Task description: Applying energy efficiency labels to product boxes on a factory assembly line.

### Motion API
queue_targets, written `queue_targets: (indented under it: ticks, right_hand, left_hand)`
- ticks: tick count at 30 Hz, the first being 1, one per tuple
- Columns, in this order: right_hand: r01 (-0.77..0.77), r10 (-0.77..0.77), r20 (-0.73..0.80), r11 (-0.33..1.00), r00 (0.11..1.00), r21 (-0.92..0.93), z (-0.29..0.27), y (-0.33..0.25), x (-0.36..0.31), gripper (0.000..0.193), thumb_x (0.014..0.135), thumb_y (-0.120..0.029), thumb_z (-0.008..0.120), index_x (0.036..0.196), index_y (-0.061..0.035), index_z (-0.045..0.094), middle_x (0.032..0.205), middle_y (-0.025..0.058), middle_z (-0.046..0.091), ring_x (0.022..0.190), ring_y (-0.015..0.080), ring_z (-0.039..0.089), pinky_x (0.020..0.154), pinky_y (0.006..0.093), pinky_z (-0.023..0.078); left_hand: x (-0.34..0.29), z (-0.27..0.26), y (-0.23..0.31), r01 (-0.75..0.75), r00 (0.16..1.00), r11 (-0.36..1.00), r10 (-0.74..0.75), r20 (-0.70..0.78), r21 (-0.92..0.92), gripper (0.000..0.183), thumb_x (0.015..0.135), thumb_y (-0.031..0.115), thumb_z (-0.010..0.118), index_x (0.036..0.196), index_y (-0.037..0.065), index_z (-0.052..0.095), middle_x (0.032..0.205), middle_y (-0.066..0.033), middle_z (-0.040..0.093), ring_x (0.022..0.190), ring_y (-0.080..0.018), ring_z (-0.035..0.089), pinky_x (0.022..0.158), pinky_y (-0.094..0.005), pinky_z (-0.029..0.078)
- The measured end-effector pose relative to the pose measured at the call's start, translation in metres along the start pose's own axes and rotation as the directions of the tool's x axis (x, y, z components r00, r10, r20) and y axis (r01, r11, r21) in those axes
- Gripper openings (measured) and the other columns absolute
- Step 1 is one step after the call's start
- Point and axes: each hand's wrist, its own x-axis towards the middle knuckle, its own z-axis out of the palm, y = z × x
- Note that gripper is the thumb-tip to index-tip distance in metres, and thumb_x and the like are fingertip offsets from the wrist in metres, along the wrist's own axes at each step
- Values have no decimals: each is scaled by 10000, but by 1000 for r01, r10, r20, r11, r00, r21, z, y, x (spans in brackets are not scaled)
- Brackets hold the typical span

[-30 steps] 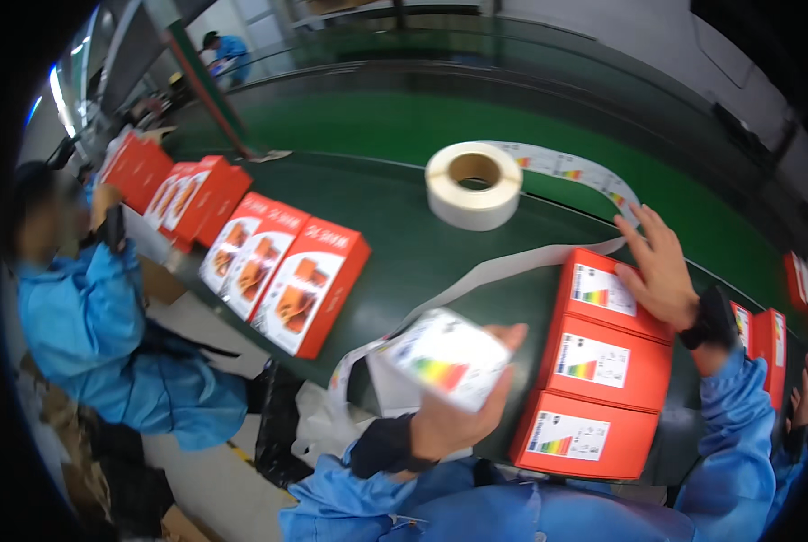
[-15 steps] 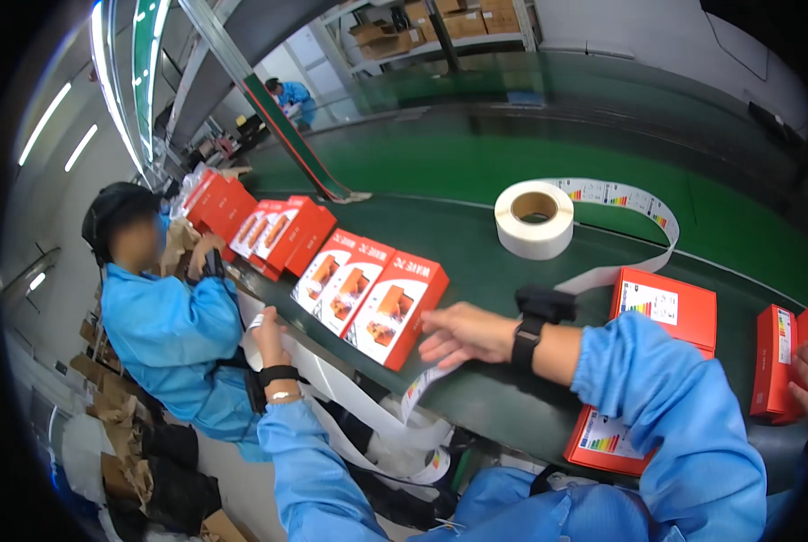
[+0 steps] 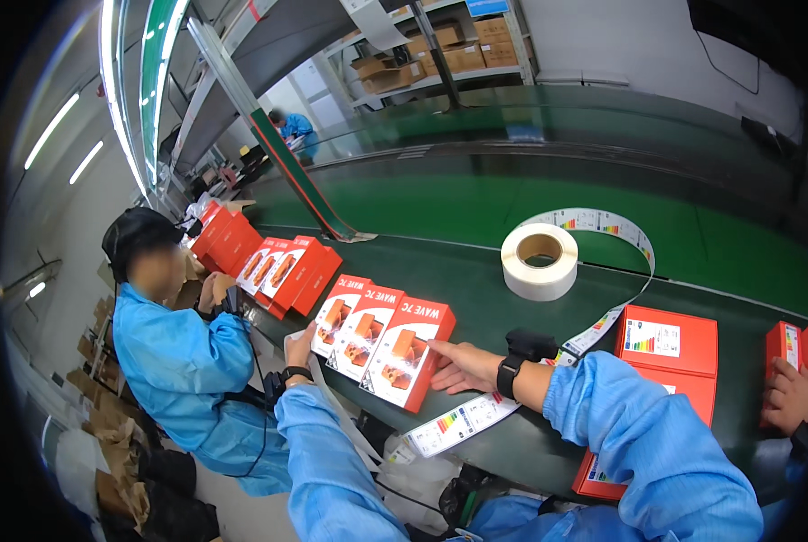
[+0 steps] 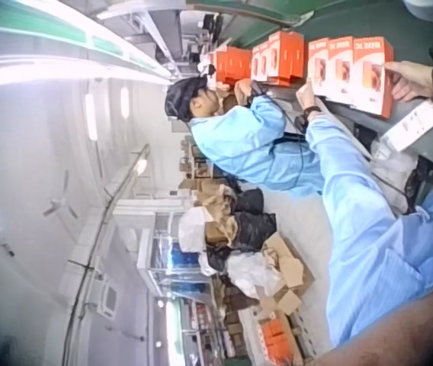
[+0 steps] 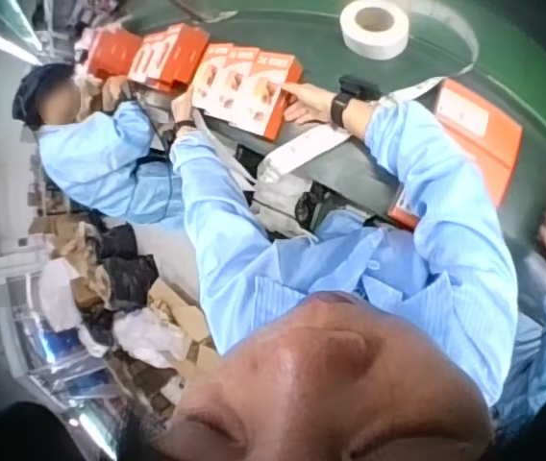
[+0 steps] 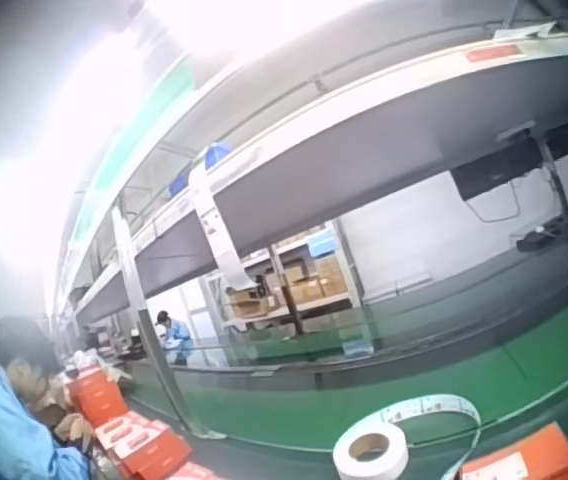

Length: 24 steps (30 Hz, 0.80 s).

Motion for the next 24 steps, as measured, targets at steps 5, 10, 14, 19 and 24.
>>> queue_targets:
  ticks: [5, 10, 14, 19, 24]
  right_hand:
    - [20, -23, -93, 999, 995, -41, 9, -6, 2, 1008, 696, -761, 466, 1226, 93, 381, 1088, 269, 525, 968, 272, 578, 814, 352, 480]
    - [59, -63, -99, 997, 993, -46, 7, -8, -10, 1016, 645, -849, 370, 1279, -59, 441, 1124, 214, 538, 977, 301, 570, 837, 386, 461]
    - [271, -286, 4, 911, 958, 310, -1, -33, -54, 1071, 676, -850, 300, 1289, 24, 388, 1245, 226, 473, 1139, 333, 494, 935, 421, 424]
    - [466, -601, 101, 704, 793, 536, -58, -71, -115, 1171, 640, -872, 288, 1284, 106, 323, 1291, 241, 415, 1170, 366, 455, 951, 445, 407]
    - [697, -735, -81, 594, 673, 402, -111, -79, -208, 1052, 691, -851, 226, 1333, -25, 334, 1315, 206, 397, 1164, 369, 430, 936, 468, 385]
  left_hand:
    - [-29, -12, 12, -20, 989, 955, 62, 134, -297, 263, 757, 59, 684, 965, -78, 601, 930, -129, 648, 779, -194, 638, 672, -287, 499]
    - [-61, -16, 82, -193, 954, 910, 262, 148, -367, 288, 775, 65, 664, 1015, -79, 595, 926, -100, 643, 802, -167, 614, 729, -277, 476]
    - [-104, -9, 178, -549, 785, 732, 617, 51, -402, 317, 781, 64, 661, 1064, -59, 587, 985, -80, 626, 859, -144, 593, 748, -249, 464]
    - [-203, 8, 251, -834, 471, 449, 882, 8, -321, 441, 790, 61, 633, 1189, -72, 501, 1196, -157, 529, 1087, -203, 512, 945, -326, 375]
    - [-300, 47, 248, -993, -36, -54, 986, 162, 107, 505, 818, 175, 610, 1286, 82, 446, 1367, -266, 327, 1236, -391, 380, 976, -455, 339]
